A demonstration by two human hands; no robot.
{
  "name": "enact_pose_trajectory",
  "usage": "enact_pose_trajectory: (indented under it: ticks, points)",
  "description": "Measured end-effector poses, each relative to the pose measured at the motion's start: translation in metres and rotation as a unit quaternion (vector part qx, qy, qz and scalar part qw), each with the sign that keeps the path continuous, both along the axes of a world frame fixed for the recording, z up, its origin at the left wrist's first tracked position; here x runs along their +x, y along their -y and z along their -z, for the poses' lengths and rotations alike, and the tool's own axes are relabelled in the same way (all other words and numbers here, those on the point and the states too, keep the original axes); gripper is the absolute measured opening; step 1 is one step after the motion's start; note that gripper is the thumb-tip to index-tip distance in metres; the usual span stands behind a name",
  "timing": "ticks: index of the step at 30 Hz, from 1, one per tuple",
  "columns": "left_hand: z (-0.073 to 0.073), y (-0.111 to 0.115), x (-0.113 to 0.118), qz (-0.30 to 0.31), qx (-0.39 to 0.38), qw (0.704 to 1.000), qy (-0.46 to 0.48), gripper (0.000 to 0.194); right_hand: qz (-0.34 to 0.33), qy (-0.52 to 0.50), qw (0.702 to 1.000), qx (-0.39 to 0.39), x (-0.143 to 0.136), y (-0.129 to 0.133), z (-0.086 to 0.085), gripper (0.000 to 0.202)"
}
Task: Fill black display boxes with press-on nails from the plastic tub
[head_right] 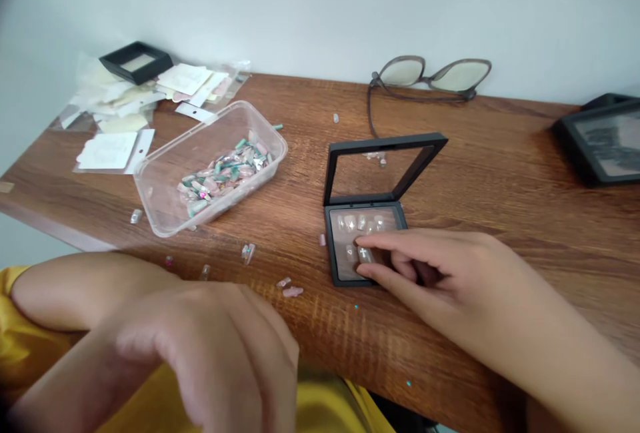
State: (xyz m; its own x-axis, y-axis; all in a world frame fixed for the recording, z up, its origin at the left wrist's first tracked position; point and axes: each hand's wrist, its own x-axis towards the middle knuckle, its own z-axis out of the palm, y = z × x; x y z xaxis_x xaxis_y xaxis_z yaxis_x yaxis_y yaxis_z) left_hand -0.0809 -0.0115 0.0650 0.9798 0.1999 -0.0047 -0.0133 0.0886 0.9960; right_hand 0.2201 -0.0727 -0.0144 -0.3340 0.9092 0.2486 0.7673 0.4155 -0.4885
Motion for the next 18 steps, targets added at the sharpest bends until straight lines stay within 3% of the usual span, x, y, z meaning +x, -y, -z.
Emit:
enact_pose_trajectory:
  ticks: [1,3,5,9,14,18]
  points:
    - [-0.001,-0.005,0.003,0.046,0.005,0.999,0.014,0.081,0.002,0.000,1.000,0.006,-0.001,-0.001,0.000,0.036]
    - [0.001,-0.016,0.009,0.195,0.038,0.979,0.048,0.086,0.010,0.005,1.000,0.015,-0.002,-0.002,0.001,0.038]
    - [0.006,-0.024,0.016,0.260,0.060,0.961,0.068,0.089,0.014,0.012,1.000,0.015,-0.002,-0.003,0.002,0.040]
    - [0.011,-0.024,0.027,0.285,0.068,0.954,0.058,0.090,0.013,0.011,1.000,0.002,0.000,-0.001,0.002,0.038]
    - [0.005,-0.020,0.035,0.310,0.046,0.949,0.023,0.086,0.009,-0.005,1.000,0.004,0.003,0.002,0.003,0.033]
    - [0.004,-0.019,0.034,0.289,0.023,0.957,0.029,0.086,0.004,0.011,1.000,0.011,0.007,0.002,0.007,0.028]
